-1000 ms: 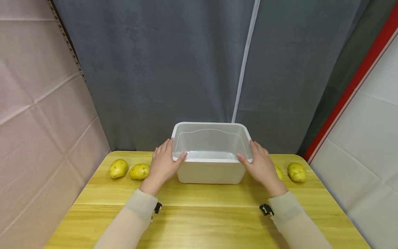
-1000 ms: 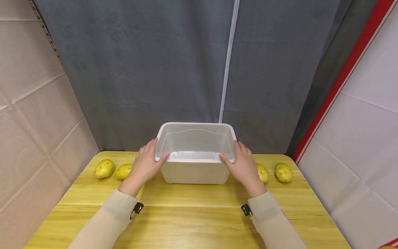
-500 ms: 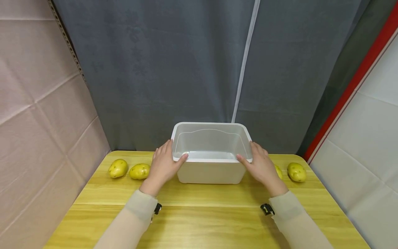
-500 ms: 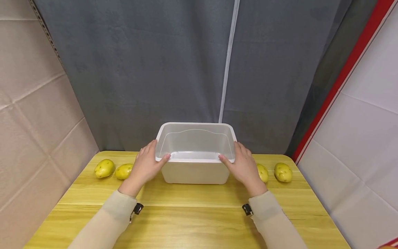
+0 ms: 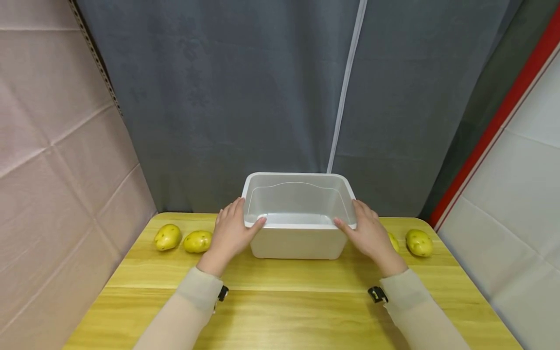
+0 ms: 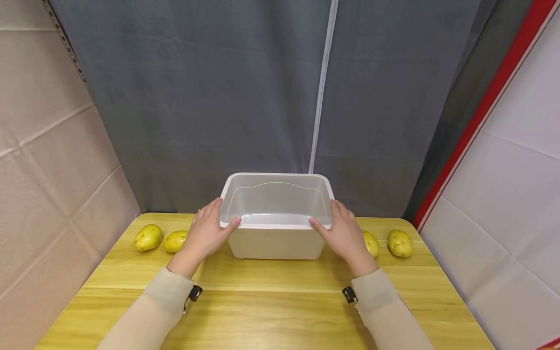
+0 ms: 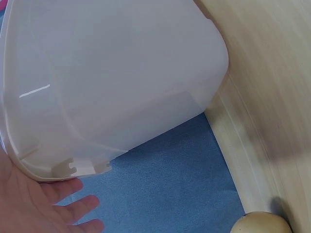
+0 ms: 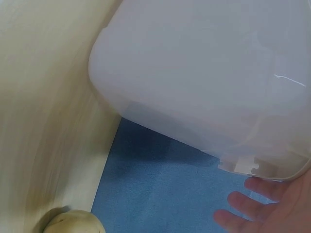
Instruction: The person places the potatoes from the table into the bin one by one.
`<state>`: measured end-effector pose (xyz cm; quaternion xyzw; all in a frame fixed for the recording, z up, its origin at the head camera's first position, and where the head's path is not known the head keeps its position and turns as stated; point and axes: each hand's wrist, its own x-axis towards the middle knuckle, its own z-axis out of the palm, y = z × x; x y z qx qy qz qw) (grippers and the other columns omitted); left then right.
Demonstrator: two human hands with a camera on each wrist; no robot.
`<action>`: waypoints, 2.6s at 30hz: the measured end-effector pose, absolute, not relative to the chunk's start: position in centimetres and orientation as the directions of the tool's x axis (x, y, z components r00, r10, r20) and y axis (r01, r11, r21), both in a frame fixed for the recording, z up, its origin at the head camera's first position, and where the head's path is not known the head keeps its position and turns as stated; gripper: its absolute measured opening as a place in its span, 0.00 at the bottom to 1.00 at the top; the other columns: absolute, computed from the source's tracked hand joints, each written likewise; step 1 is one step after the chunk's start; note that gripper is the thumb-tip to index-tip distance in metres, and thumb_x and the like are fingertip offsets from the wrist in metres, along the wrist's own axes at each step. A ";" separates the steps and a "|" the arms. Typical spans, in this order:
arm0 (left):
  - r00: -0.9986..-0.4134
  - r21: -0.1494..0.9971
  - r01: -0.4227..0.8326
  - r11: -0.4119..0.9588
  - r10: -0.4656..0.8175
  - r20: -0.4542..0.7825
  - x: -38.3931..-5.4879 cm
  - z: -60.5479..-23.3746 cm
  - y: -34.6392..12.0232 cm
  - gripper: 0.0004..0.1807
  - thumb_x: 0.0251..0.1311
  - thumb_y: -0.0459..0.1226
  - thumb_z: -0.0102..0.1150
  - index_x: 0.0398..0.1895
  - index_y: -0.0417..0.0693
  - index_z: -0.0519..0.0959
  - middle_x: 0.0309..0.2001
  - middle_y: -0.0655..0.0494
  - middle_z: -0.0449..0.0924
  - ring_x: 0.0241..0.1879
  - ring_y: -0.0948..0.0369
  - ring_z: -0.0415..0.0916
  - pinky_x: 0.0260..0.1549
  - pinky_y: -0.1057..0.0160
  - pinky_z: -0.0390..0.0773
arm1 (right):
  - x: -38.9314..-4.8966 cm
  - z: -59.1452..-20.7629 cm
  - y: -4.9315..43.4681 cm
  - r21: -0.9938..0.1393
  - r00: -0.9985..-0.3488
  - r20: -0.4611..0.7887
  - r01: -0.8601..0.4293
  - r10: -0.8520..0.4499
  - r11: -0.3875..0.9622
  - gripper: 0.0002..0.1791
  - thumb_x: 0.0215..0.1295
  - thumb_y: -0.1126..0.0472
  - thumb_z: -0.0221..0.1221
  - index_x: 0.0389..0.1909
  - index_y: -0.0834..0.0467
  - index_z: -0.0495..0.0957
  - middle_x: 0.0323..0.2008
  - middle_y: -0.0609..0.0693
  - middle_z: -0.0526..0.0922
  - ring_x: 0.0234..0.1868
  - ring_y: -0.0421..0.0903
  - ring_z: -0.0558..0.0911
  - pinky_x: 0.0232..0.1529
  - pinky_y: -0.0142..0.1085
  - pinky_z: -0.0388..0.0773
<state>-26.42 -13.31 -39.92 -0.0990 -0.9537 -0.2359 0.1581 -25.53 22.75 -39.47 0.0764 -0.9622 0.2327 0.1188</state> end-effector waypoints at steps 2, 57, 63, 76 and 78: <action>-0.930 0.417 0.262 0.870 0.114 0.348 -26.4 -39.9 -13.3 0.54 0.63 0.69 0.49 0.76 0.36 0.56 0.75 0.40 0.57 0.72 0.40 0.56 0.71 0.37 0.49 | -25.6 -39.5 22.8 -0.431 -0.961 0.259 -0.200 -0.092 0.880 0.54 0.68 0.28 0.48 0.77 0.66 0.50 0.75 0.68 0.53 0.72 0.69 0.57 0.65 0.68 0.60; -0.941 0.433 0.256 0.864 0.121 0.315 -26.4 -39.8 -13.4 0.57 0.60 0.73 0.45 0.77 0.38 0.54 0.77 0.41 0.54 0.73 0.40 0.51 0.72 0.37 0.44 | -25.0 -39.0 23.3 -0.472 -0.957 0.262 -0.237 -0.121 0.849 0.50 0.71 0.33 0.51 0.77 0.67 0.52 0.75 0.69 0.54 0.71 0.71 0.57 0.66 0.68 0.59; -0.946 0.437 0.247 0.865 0.117 0.303 -26.2 -39.9 -13.4 0.57 0.60 0.73 0.46 0.77 0.38 0.54 0.77 0.41 0.53 0.74 0.39 0.50 0.72 0.37 0.42 | -24.5 -38.8 23.3 -0.470 -0.958 0.258 -0.237 -0.124 0.850 0.49 0.71 0.35 0.52 0.76 0.68 0.52 0.75 0.69 0.54 0.71 0.71 0.56 0.67 0.67 0.57; -0.943 0.420 0.244 0.874 0.113 0.313 -26.0 -40.0 -13.1 0.59 0.59 0.75 0.43 0.77 0.38 0.55 0.76 0.42 0.55 0.73 0.40 0.51 0.72 0.37 0.44 | -22.9 -38.1 23.6 -0.461 -0.953 0.273 -0.252 -0.134 0.851 0.48 0.73 0.35 0.49 0.76 0.68 0.53 0.75 0.69 0.53 0.73 0.70 0.55 0.66 0.68 0.57; -0.942 0.417 0.246 0.875 0.113 0.317 -26.0 -39.9 -13.1 0.58 0.59 0.75 0.43 0.77 0.38 0.55 0.76 0.41 0.55 0.73 0.39 0.51 0.72 0.37 0.44 | -22.7 -38.1 23.6 -0.456 -0.951 0.276 -0.254 -0.136 0.853 0.47 0.73 0.35 0.49 0.76 0.68 0.54 0.75 0.69 0.54 0.73 0.70 0.55 0.66 0.68 0.57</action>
